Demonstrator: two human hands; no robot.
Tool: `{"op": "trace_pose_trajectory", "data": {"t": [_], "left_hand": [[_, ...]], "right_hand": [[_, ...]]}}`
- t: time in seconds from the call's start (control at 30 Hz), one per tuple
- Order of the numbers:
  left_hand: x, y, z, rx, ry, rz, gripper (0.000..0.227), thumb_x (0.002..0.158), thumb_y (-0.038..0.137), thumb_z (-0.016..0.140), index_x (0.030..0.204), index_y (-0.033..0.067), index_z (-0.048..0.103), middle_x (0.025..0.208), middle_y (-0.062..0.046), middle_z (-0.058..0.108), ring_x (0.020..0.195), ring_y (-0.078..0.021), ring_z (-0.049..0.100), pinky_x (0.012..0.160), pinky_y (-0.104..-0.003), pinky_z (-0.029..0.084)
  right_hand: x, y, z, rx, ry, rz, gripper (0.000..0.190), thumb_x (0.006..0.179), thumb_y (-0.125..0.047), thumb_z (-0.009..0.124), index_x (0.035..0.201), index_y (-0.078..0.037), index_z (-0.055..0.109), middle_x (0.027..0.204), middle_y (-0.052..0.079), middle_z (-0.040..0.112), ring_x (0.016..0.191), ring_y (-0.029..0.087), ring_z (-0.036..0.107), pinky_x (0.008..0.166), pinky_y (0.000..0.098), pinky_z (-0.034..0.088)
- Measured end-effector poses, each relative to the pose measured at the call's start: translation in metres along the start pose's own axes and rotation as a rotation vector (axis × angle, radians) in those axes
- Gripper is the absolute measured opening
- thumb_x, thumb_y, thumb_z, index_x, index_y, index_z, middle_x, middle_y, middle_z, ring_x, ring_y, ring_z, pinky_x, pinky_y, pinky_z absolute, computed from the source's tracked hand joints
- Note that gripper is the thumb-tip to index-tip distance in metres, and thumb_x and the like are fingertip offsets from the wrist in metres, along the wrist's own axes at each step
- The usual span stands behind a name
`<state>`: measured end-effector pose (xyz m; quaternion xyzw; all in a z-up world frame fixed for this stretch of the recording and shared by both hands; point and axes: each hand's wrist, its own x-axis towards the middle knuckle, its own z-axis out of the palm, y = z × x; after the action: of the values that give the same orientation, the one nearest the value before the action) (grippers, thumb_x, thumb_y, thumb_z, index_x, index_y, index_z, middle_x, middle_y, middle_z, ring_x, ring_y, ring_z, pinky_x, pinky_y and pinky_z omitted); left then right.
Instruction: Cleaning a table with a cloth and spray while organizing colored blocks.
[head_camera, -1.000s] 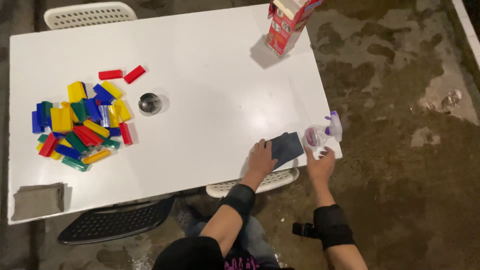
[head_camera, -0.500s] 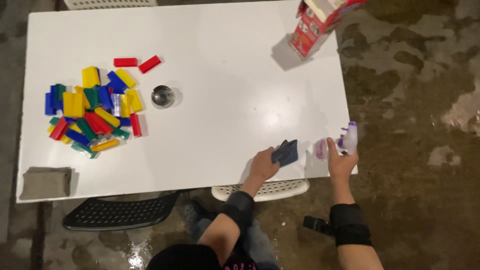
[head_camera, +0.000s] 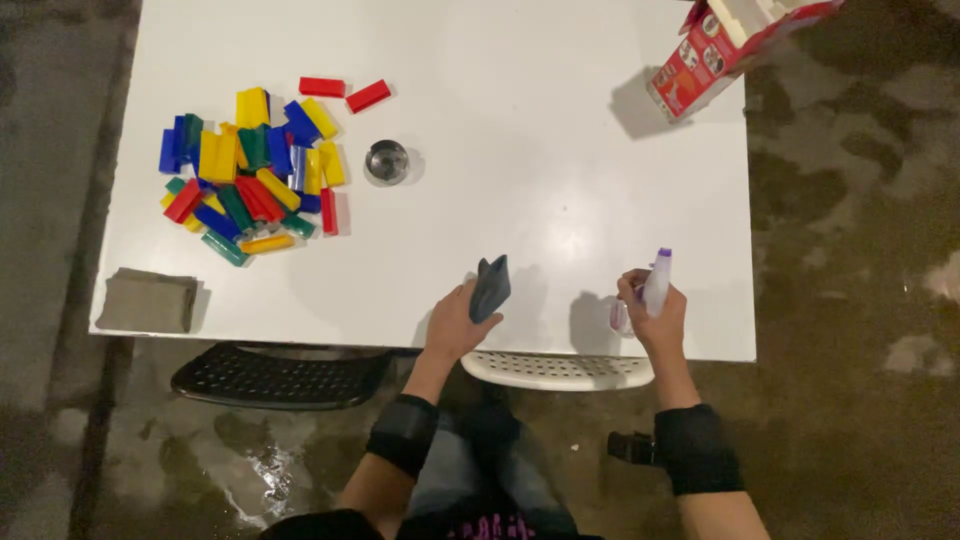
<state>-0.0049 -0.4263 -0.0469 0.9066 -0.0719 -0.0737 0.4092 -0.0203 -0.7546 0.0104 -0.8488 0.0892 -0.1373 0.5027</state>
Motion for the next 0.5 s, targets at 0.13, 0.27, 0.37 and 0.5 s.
{"op": "trace_pose_trajectory", "data": {"t": [0.13, 0.27, 0.37, 0.5], "left_hand": [[-0.042, 0.017, 0.006, 0.131, -0.080, 0.112, 0.097, 0.074, 0.052, 0.088, 0.144, -0.0006, 0.047, 0.127, -0.024, 0.059, 0.114, -0.0429, 0.058, 0.094, -0.052, 0.048], [-0.082, 0.043, 0.023, 0.353, -0.291, 0.189, 0.098, 0.075, 0.048, 0.086, 0.151, 0.0057, 0.041, 0.137, -0.017, 0.051, 0.124, -0.0381, 0.049, 0.102, -0.051, 0.040], [-0.088, 0.029, 0.067, 0.579, -0.291, 0.280, 0.083, 0.079, 0.038, 0.083, 0.147, 0.0100, 0.045, 0.135, -0.015, 0.052, 0.125, -0.0358, 0.049, 0.103, -0.050, 0.040], [-0.091, 0.020, 0.109, 0.835, -0.099, 0.426, 0.039, 0.088, 0.020, 0.074, 0.124, 0.0108, 0.062, 0.122, -0.015, 0.057, 0.120, -0.0337, 0.052, 0.101, -0.047, 0.043]], "right_hand": [[-0.029, -0.024, 0.007, -0.060, -0.079, 0.103, 0.023, 0.093, -0.021, 0.078, 0.105, -0.002, 0.076, 0.079, 0.006, 0.072, 0.068, 0.013, 0.065, 0.062, 0.0310, 0.052], [-0.071, -0.027, 0.002, -0.166, -0.168, 0.033, 0.026, 0.091, -0.023, 0.079, 0.108, -0.004, 0.077, 0.078, 0.008, 0.072, 0.067, 0.016, 0.066, 0.062, 0.0334, 0.053], [-0.093, -0.025, 0.002, -0.213, -0.180, -0.075, 0.026, 0.090, -0.024, 0.079, 0.108, -0.006, 0.076, 0.082, 0.011, 0.074, 0.071, 0.021, 0.070, 0.067, 0.0361, 0.056], [-0.121, -0.019, -0.002, -0.364, -0.172, -0.176, 0.026, 0.086, -0.022, 0.076, 0.109, -0.009, 0.078, 0.095, 0.015, 0.076, 0.083, 0.035, 0.073, 0.074, 0.0420, 0.057]]}}
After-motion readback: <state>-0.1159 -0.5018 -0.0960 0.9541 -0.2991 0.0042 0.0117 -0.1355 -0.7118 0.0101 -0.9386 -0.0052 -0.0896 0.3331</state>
